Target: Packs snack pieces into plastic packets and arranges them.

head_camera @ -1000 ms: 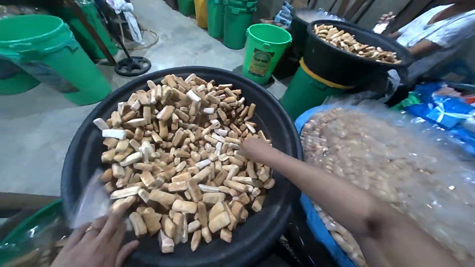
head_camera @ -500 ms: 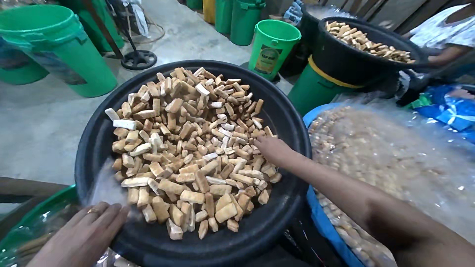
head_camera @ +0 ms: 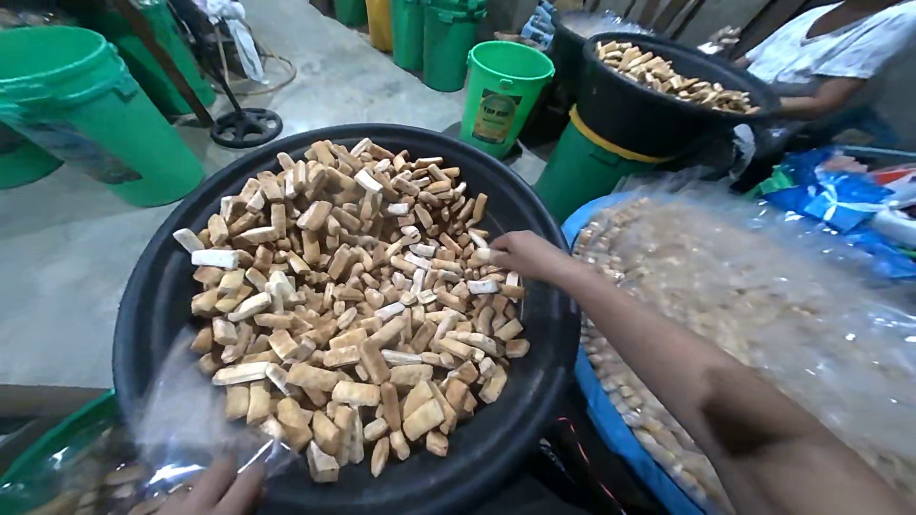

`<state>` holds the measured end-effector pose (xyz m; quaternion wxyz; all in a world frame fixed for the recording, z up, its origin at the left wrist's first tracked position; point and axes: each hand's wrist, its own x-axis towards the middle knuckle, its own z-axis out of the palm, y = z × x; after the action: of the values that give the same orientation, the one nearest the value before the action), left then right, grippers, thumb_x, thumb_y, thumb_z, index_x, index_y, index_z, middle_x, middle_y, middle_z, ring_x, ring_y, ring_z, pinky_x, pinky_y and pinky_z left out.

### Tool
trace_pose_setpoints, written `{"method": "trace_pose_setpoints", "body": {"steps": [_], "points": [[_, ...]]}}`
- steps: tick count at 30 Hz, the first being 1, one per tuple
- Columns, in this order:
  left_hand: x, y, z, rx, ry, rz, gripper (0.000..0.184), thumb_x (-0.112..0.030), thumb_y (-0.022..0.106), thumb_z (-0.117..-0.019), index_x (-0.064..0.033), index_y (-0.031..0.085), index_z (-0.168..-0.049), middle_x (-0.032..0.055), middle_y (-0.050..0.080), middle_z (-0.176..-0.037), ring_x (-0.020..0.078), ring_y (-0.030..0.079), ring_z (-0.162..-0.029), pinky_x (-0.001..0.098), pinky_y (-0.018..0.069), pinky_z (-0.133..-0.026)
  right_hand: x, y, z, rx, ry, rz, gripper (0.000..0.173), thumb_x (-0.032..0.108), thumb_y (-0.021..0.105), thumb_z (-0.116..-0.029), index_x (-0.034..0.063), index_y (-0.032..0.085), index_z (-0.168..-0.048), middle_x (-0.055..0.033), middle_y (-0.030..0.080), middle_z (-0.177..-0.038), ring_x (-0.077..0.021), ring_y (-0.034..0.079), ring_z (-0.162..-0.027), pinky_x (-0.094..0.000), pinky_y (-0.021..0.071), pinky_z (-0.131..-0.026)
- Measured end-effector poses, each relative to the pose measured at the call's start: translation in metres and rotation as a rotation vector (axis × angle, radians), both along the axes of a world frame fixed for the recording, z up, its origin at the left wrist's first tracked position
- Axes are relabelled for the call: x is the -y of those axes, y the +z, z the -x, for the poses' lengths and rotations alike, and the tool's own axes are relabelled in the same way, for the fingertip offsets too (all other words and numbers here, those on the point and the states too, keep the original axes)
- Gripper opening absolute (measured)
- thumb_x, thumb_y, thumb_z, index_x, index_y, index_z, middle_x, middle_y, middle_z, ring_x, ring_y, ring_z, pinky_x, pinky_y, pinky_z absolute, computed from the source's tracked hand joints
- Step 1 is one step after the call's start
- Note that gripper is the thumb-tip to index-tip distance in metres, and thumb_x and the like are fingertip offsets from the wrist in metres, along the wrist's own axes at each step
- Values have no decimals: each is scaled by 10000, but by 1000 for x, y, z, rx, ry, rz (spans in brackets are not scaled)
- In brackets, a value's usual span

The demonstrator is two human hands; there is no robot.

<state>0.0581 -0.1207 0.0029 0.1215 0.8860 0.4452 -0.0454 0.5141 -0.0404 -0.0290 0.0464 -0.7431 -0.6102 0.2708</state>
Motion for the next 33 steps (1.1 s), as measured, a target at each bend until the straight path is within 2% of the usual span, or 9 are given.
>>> {"method": "trace_pose_setpoints", "body": {"steps": [4,8,11,16,19,21,23,26,33], "points": [[11,13,-17,-114,-34,38,180,109,555,-941,115,671,-1078,324,657,-1002,521,678,-842,609,561,-692,-6,-28,28,162,143,151,315,189,554,-1051,-48,680,-1216,-269,619,-1277,-435,608,-1191,-611,475,-1002],[17,-4,-28,65,-67,-28,157,-68,604,-987,75,667,-978,282,662,-926,456,691,-717,570,558,-572,1,-41,43,356,272,225,336,125,506,-1060,-80,620,-1300,-302,493,-1447,-492,448,-1362,-667,379,-1068],[12,-12,-38,238,-12,159,271,-168,592,-1019,69,707,-955,251,700,-915,420,714,-796,591,566,-690,12,-35,51,373,362,192,340,-3,439,-1045,-122,546,-1345,-310,541,-1395,-481,479,-1348,-641,358,-1096],[-24,-22,-47,766,394,501,292,-241,432,-1064,-58,648,-993,-30,596,-690,56,536,-503,233,485,-469,35,-21,45,290,342,16,388,164,443,-1096,-38,527,-1416,-288,583,-1338,-472,601,-1206,-617,496,-971],[-50,-8,-73,1044,393,3,169,-147,567,-1005,-82,571,-849,-104,558,-663,-33,544,-531,157,500,-506,47,-21,44,250,334,197,456,151,447,-1095,-72,423,-1492,-326,510,-1421,-513,559,-1257,-647,462,-1007],[-70,-2,-93,1045,220,-439,180,-114,623,-983,-7,565,-852,-10,619,-750,7,608,-633,186,542,-607,51,-10,40,38,216,21,429,201,537,-1073,-67,536,-1408,-316,590,-1323,-479,599,-1209,-621,456,-1034],[-84,5,-117,899,89,-550,132,-32,608,-971,80,654,-1022,163,671,-924,183,669,-783,337,581,-726,55,5,43,-301,70,-243,376,218,610,-1040,-3,619,-1344,-233,662,-1224,-336,666,-1084,-510,523,-972],[-95,9,-162,608,24,-226,310,71,593,-937,7,679,-1228,207,674,-1185,342,682,-1005,503,560,-878,65,27,63,-673,55,-431,357,171,650,-967,70,640,-1309,-96,658,-1205,-123,675,-989,-323,584,-862],[-91,7,-191,509,-11,67,229,70,502,-971,45,716,-1047,193,691,-1159,291,663,-1098,416,511,-988,69,32,69,-650,-39,-501,384,208,678,-948,61,631,-1299,-106,629,-1225,-107,656,-937,-271,566,-796]]}}
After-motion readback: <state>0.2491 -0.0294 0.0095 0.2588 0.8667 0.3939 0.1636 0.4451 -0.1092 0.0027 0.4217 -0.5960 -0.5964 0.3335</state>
